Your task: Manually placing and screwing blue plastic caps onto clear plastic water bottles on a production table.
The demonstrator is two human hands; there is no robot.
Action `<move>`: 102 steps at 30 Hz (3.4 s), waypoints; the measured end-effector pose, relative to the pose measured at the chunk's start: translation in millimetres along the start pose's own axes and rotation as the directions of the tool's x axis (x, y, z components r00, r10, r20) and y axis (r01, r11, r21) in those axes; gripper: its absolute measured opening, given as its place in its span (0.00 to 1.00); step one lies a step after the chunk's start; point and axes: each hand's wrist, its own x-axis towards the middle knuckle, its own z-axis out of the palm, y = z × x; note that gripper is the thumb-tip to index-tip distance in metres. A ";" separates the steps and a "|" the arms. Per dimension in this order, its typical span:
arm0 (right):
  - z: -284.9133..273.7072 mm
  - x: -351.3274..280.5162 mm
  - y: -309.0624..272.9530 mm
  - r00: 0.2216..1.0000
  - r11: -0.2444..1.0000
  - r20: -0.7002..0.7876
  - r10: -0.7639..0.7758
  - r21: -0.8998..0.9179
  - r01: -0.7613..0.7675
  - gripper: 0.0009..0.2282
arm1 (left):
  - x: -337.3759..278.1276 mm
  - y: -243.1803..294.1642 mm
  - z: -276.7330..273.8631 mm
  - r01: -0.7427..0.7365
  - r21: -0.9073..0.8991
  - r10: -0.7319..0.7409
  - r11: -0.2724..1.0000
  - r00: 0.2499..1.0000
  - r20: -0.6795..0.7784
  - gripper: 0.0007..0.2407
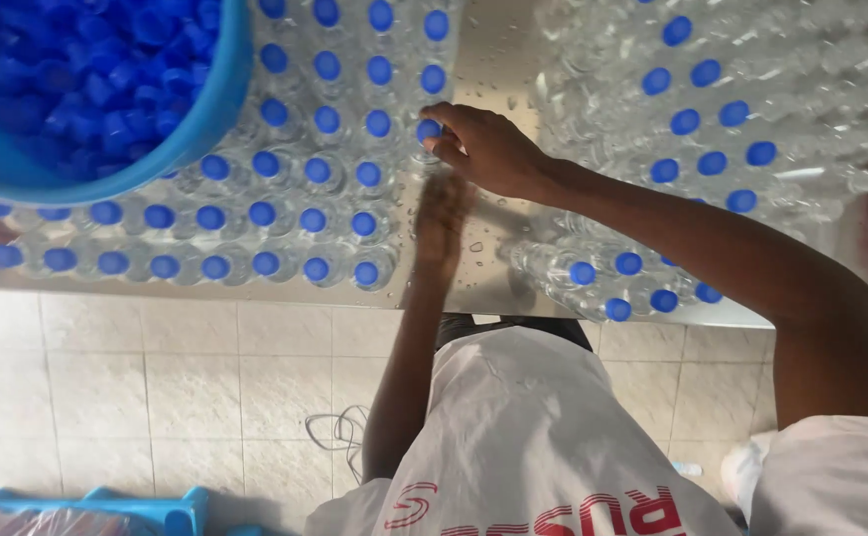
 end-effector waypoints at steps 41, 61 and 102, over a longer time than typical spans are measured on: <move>-97.0 -72.6 0.8 0.955 0.996 0.285 0.087 -0.008 -0.088 0.19 | -84.0 94.4 67.5 -0.001 0.680 -0.383 0.734 0.826 0.414 0.33; -91.2 -164.7 16.0 0.793 0.535 0.189 -0.580 -0.646 0.545 0.23 | -103.6 125.1 85.6 0.221 0.500 -0.531 0.837 0.106 0.841 0.24; -84.2 -2.7 98.6 0.956 0.722 -0.191 -0.225 -0.691 0.032 0.04 | -71.7 50.6 19.5 -0.033 -0.185 0.016 0.982 0.996 -0.092 0.28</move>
